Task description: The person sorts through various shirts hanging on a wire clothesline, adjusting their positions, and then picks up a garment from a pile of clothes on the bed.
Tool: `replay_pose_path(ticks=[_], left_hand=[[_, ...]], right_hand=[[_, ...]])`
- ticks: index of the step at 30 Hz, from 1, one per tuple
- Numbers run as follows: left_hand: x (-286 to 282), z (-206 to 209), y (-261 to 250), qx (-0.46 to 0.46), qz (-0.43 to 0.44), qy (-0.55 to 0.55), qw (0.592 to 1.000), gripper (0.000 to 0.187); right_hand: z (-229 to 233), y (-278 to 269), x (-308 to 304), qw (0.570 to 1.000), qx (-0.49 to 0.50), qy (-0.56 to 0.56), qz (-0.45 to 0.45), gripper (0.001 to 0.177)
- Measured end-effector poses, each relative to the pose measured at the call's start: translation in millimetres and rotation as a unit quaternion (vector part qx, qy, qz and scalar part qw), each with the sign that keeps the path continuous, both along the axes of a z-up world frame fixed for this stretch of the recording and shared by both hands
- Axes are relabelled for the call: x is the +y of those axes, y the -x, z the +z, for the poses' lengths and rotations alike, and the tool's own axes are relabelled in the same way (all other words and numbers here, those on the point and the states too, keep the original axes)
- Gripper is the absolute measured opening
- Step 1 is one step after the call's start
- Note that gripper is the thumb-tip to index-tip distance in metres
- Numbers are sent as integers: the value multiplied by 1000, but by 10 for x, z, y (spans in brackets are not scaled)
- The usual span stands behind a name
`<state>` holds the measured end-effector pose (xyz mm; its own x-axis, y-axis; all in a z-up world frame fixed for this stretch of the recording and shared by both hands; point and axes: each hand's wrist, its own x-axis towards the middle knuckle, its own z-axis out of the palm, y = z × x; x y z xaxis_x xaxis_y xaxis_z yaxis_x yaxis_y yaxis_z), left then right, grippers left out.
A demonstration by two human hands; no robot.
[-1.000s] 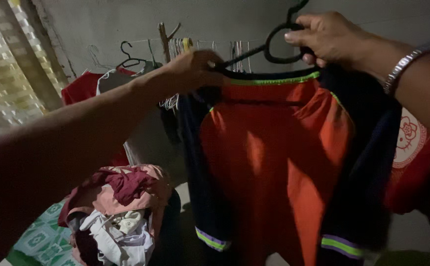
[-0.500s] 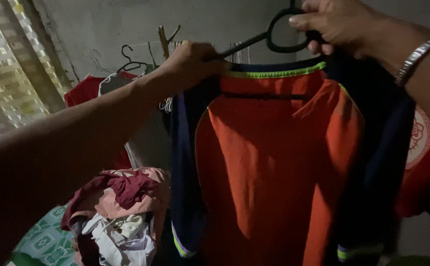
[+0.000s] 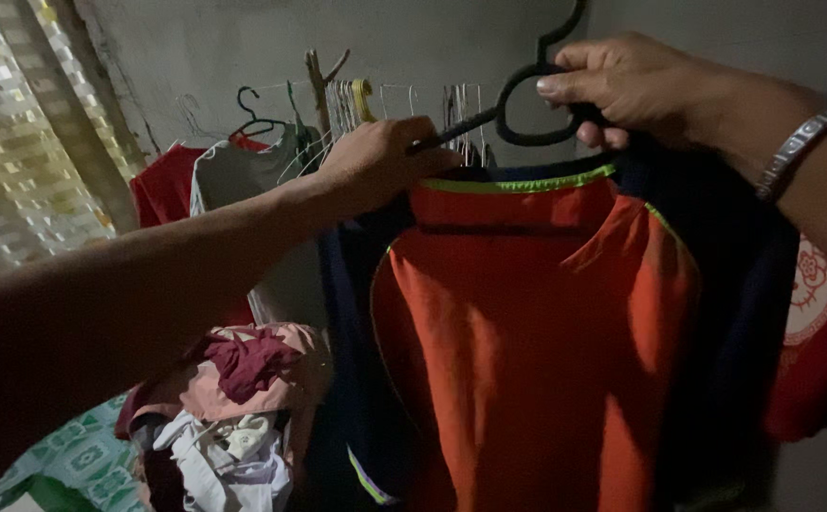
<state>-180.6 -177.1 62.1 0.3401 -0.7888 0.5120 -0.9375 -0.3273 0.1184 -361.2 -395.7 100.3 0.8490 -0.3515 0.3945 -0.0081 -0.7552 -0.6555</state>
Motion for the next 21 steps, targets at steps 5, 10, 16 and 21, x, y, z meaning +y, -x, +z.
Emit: replay_pose_path(ticks=[5, 10, 16, 21], left_hand=[[-55, -46, 43, 53, 45, 1, 998, 50], [-139, -130, 35, 6, 48, -10, 999, 60], [-393, -163, 103, 45, 2, 31, 999, 63], [-477, -110, 129, 160, -127, 99, 974, 57]], right_hand=[[-41, -75, 12, 999, 15, -25, 14, 58], [-138, -112, 35, 996, 40, -70, 37, 51], [-306, -290, -43, 993, 43, -61, 90, 39], [-451, -497, -77, 976, -11, -2, 218, 44]])
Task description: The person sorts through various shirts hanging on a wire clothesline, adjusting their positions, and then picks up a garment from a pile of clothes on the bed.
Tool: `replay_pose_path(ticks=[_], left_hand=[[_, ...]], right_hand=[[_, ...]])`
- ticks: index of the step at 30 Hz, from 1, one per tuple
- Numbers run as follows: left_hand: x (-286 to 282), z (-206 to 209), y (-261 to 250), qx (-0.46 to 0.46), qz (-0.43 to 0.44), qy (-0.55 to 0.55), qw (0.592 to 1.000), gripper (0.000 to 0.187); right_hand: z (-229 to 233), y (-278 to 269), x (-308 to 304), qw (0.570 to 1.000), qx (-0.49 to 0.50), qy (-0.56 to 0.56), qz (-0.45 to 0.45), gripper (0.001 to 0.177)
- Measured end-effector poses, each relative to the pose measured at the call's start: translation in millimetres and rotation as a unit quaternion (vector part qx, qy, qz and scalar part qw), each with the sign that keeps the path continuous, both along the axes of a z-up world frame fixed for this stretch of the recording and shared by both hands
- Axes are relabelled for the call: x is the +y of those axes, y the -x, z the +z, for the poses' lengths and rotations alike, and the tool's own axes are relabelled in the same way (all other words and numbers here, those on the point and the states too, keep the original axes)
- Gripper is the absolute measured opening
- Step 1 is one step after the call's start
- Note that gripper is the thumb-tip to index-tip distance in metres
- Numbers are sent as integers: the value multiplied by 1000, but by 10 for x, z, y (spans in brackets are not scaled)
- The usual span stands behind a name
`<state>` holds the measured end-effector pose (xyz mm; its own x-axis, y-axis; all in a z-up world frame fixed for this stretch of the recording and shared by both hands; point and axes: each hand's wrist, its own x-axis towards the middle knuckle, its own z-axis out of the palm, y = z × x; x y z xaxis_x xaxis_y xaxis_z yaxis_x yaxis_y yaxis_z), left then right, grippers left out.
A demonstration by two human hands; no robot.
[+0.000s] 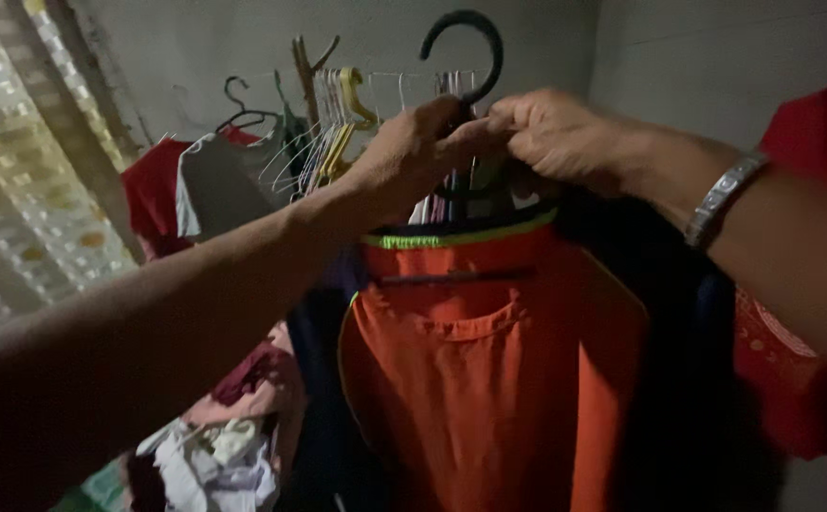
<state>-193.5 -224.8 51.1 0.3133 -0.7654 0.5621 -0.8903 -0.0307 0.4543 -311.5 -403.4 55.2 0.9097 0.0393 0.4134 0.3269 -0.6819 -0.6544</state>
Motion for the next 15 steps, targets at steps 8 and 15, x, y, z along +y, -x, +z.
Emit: replay_pose_path(ticks=[8, 15], left_hand=[[-196, -117, -297, 187, -50, 8, 981, 51], [-296, -139, -630, 73, -72, 75, 992, 43]], right_hand=[[-44, -272, 115, 990, 64, -36, -121, 31], [-171, -591, -36, 982, 47, -14, -183, 22]])
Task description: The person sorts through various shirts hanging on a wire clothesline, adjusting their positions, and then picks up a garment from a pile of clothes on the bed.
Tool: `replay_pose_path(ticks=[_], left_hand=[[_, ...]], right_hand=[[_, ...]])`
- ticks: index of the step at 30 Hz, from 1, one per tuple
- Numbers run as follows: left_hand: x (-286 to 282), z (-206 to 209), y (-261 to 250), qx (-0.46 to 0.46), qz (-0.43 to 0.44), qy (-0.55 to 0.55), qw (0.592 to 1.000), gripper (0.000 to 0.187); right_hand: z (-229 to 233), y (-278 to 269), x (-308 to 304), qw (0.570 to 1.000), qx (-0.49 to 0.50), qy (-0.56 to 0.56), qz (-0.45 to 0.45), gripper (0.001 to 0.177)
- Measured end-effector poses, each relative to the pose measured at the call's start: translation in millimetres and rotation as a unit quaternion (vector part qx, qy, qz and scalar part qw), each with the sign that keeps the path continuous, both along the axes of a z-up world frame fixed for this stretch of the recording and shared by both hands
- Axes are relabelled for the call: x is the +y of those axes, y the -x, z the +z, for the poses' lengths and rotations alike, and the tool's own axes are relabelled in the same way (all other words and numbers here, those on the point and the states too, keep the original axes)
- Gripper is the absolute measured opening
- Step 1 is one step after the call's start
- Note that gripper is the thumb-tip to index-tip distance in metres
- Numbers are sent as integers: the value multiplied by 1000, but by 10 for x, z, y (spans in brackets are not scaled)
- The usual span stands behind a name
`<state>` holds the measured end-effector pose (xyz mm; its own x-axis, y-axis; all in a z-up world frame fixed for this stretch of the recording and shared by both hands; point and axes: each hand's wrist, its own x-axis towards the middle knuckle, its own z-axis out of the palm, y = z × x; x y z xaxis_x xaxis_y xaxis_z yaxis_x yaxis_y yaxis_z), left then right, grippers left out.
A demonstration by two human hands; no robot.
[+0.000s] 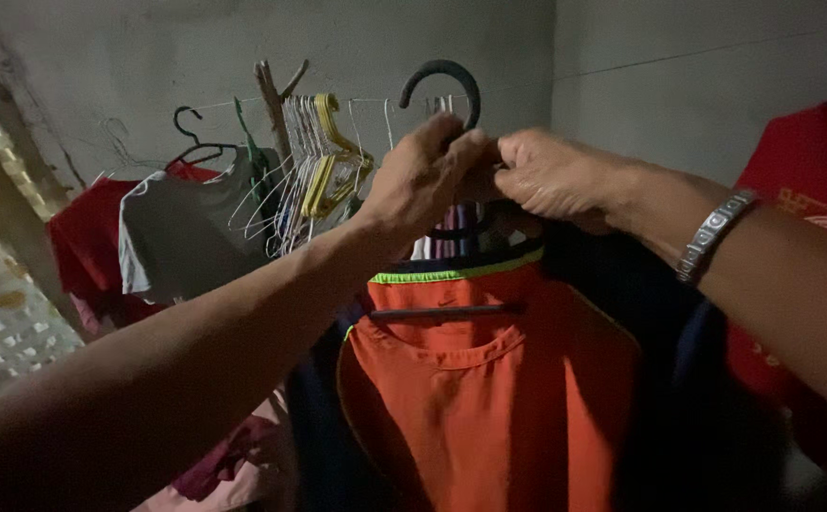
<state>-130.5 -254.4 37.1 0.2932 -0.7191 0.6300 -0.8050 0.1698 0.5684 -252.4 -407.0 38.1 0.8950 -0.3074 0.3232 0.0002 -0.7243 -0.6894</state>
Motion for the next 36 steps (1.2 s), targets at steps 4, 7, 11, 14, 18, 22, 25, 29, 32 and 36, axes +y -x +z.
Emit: replay_pose_path(ticks=[4, 7, 11, 14, 18, 22, 25, 29, 32, 36], left_hand=[[-106, 42, -127, -23, 21, 36, 999, 42], [-154, 23, -188, 16, 39, 63, 997, 38], [-186, 23, -318, 7, -12, 94, 995, 37], [-263, 29, -370, 3, 16, 77, 997, 36], [-286, -12, -384, 29, -18, 80, 996, 36], [-371, 45, -370, -1, 7, 86, 996, 37], [-445, 46, -354, 72, 1, 79, 994, 36], [-588, 20, -401, 62, 45, 78, 994, 40], [-651, -25, -458, 90, 56, 97, 990, 43], [-715, -98, -560, 84, 68, 77, 991, 48]], right_hand=[[10, -153, 18, 994, -23, -42, 99, 17], [104, -133, 204, 997, -2, -41, 59, 30], [149, -163, 243, 998, 23, -51, -12, 20], [95, -286, 70, 998, 11, -57, 19, 23], [82, -344, -116, 998, 19, -42, 39, 25], [117, -301, -140, 996, 56, -69, 16, 25], [123, -301, -212, 991, 50, -117, 42, 29], [129, -327, -338, 982, 79, -127, 112, 31], [127, -364, -359, 985, 84, -134, 74, 25], [66, -478, -475, 993, 98, -68, -8, 18]])
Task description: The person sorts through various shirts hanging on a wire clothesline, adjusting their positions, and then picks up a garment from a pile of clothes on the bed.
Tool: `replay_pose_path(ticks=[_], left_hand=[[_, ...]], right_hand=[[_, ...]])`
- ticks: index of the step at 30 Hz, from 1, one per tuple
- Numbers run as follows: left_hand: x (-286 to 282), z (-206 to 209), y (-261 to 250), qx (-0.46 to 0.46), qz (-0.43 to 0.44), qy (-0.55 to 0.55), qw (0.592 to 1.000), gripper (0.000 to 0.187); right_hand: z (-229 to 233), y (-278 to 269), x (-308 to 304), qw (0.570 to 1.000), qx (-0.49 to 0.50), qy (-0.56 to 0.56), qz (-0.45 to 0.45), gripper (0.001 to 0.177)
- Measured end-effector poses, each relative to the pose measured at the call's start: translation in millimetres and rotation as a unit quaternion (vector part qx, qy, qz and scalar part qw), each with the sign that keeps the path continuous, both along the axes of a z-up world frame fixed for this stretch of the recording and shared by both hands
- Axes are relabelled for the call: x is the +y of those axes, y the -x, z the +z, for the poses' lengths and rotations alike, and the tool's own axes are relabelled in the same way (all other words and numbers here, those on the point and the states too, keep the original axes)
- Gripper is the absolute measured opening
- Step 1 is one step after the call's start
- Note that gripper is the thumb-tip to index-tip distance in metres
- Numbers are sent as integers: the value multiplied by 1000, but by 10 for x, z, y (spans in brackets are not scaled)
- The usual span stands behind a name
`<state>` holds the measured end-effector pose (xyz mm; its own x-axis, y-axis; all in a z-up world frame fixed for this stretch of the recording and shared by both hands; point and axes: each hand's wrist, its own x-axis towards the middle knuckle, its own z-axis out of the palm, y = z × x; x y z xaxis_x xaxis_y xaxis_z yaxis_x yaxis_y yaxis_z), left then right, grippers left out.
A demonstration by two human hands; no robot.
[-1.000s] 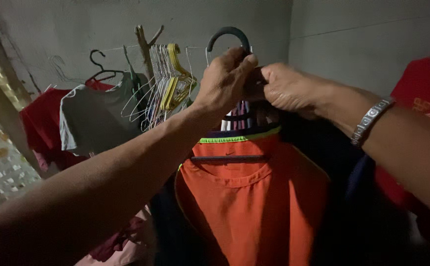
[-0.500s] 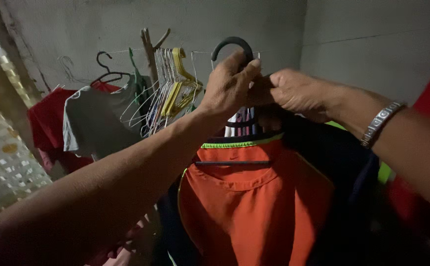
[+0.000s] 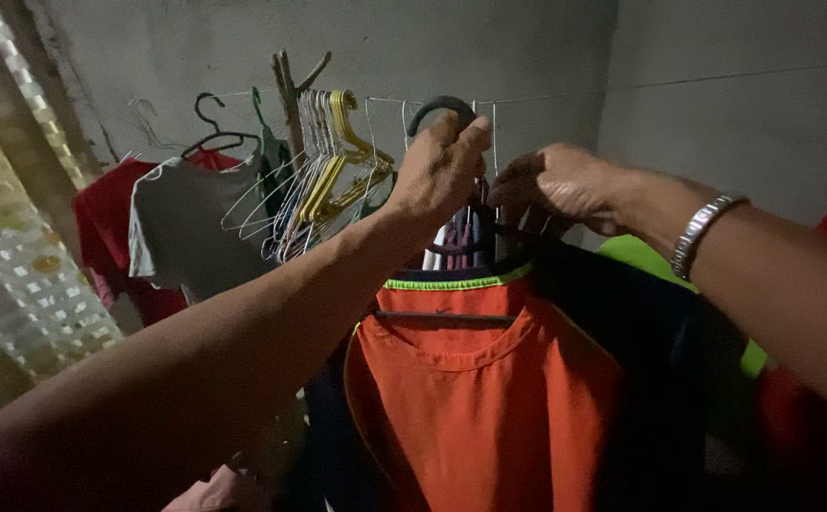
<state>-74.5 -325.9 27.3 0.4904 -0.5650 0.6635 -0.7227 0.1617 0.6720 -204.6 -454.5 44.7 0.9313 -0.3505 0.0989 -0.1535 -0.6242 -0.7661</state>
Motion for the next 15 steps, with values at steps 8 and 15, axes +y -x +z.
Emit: replay_pose_path(ticks=[8, 15], left_hand=[[-89, -60, -20, 8, 52, -28, 998, 45], [15, -18, -31, 11, 19, -107, 994, 47]], right_hand=[[-328, -393, -415, 994, -8, -104, 31, 26], [-519, -653, -473, 999, 25, -20, -31, 13]])
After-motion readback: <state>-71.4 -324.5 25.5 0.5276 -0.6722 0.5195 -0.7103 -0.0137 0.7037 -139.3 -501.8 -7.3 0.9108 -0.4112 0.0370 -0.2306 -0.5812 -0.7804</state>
